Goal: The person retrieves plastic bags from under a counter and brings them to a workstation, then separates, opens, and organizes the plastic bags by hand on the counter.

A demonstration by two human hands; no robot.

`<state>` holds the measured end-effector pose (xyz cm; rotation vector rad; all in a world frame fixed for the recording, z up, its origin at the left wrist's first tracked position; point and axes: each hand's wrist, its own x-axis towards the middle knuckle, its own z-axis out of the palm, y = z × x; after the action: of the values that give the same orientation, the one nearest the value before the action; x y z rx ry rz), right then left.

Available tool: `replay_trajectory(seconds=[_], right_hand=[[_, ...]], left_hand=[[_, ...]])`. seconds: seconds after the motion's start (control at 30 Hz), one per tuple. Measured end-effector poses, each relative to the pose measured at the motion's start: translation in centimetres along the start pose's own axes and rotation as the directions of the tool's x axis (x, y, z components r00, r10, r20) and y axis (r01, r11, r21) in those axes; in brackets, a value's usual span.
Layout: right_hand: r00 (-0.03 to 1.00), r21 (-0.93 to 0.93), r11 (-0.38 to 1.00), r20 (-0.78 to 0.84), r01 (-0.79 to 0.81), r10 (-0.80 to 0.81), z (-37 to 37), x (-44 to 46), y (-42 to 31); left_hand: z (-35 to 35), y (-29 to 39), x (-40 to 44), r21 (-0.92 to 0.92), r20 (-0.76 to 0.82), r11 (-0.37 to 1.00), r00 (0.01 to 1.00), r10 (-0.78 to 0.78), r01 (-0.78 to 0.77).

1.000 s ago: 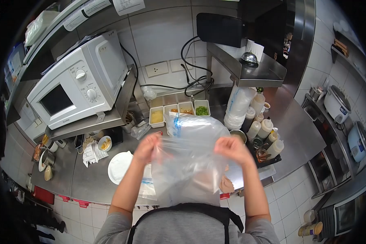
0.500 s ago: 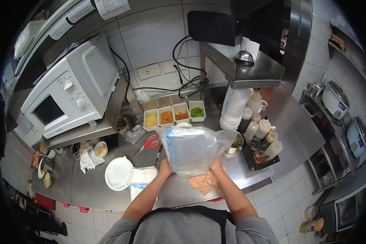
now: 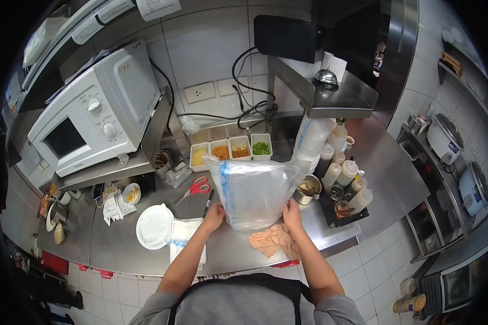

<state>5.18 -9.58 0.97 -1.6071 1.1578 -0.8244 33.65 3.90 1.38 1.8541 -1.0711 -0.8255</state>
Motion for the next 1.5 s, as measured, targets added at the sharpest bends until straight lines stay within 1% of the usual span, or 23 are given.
replay_trajectory(seconds=[0.1,0.13,0.23,0.3,0.37,0.4,0.5,0.53,0.6,0.67,0.73,0.83,0.9,0.93,0.97,1.0,1.1,1.17,1.23,1.33,1.4,1.47,1.5], right_hand=[[0.933,-0.123,0.937,-0.116,0.328,-0.342,-0.7,-5.8,-6.8],[0.956,-0.074,0.957,-0.078,0.279,-0.284,0.8,-6.2,-6.7],[0.995,0.077,0.992,0.014,0.099,-0.101,3.4,-8.0,-5.2],[0.998,0.204,0.979,0.059,0.012,-0.025,2.6,-6.8,-5.9],[0.982,0.110,0.976,-0.039,0.187,-0.183,0.1,-6.4,-6.3],[0.962,0.052,0.963,-0.077,0.266,-0.261,-0.8,-6.9,-6.0],[0.987,-0.301,0.951,-0.113,0.073,-0.112,-0.3,-10.5,-2.8],[0.971,-0.463,0.869,-0.065,0.173,-0.229,1.7,-11.9,-1.3],[0.947,-0.630,0.727,0.041,0.271,-0.317,5.7,-16.1,-3.8],[0.880,-0.555,0.683,0.293,0.476,-0.375,10.3,-17.7,-2.7],[0.807,-0.542,0.598,0.408,0.591,-0.427,12.3,-20.9,-5.2],[0.787,-0.540,0.579,0.328,0.610,-0.523,8.4,-18.3,-3.4],[0.988,-0.488,0.859,0.067,0.153,-0.138,2.9,-15.2,-0.4],[0.989,-0.599,0.801,-0.127,-0.018,-0.073,-0.9,-14.3,0.0],[0.959,-0.735,0.674,-0.235,-0.071,-0.156,-5.0,-14.7,-1.9],[0.897,-0.767,0.637,-0.333,-0.078,-0.291,-7.5,-13.5,1.8],[0.928,-0.766,0.642,-0.263,-0.035,-0.263,-8.7,-12.2,5.9],[0.862,-0.714,0.696,-0.397,-0.073,-0.316,-7.4,-14.3,3.9],[0.836,-0.568,0.823,-0.440,0.023,-0.327,-8.0,-18.3,1.7],[0.812,-0.471,0.863,-0.421,0.184,-0.404,-14.0,-22.6,4.1],[0.753,-0.476,0.878,-0.562,0.045,-0.343,-18.8,-24.1,10.0],[0.692,-0.285,0.936,-0.719,-0.208,-0.065,-22.4,-24.9,18.1],[0.673,-0.188,0.949,-0.738,-0.253,0.034,-24.2,-25.2,20.2]], left_hand=[[-1.0,3.3,-4.1,-0.324,-0.100,0.891,0.948,0.301,-0.317],[-0.7,4.4,-5.3,-0.416,-0.126,0.822,0.919,0.373,-0.390],[3.3,4.8,-6.2,-0.381,-0.020,0.845,0.917,0.398,-0.375],[4.2,1.9,-5.1,-0.217,0.026,0.915,0.935,0.353,-0.340],[2.9,3.3,-5.9,-0.069,0.100,0.941,0.936,0.337,-0.331],[2.5,3.7,-6.5,-0.139,0.097,0.916,0.915,0.392,-0.377],[1.9,3.0,-9.7,0.114,-0.026,0.867,0.871,0.490,-0.485],[1.8,2.8,-10.9,0.111,-0.036,0.863,0.865,0.500,-0.494],[2.1,2.5,-12.5,0.096,-0.049,0.847,0.847,0.529,-0.523],[2.5,1.2,-12.5,0.011,-0.085,0.848,0.845,0.528,-0.529],[2.3,0.3,-12.3,-0.064,-0.106,0.864,0.864,0.491,-0.499],[2.0,0.0,-12.4,-0.218,-0.139,0.850,0.877,0.460,-0.480],[2.1,0.0,-12.9,-0.222,-0.118,0.849,0.877,0.465,-0.480],[2.2,0.1,-13.3,-0.206,-0.107,0.853,0.877,0.468,-0.480],[2.5,0.3,-13.7,-0.189,-0.095,0.855,0.876,0.473,-0.483],[3.2,0.4,-14.4,-0.171,-0.077,0.855,0.872,0.483,-0.489],[6.8,1.7,-16.4,-0.107,0.012,0.829,0.833,0.553,-0.549],[10.3,4.3,-17.8,-0.051,0.084,0.776,0.771,0.631,-0.629],[14.0,8.8,-19.3,-0.020,0.161,0.730,0.719,0.677,-0.683],[20.2,13.2,-18.7,0.041,0.325,0.658,0.633,0.703,-0.752],[23.7,15.5,-17.3,0.073,0.523,0.580,0.527,0.670,-0.811],[26.7,17.1,-14.8,0.079,0.709,0.463,0.376,0.597,-0.883],[28.1,18.0,-13.7,0.076,0.782,0.393,0.299,0.546,-0.916]])
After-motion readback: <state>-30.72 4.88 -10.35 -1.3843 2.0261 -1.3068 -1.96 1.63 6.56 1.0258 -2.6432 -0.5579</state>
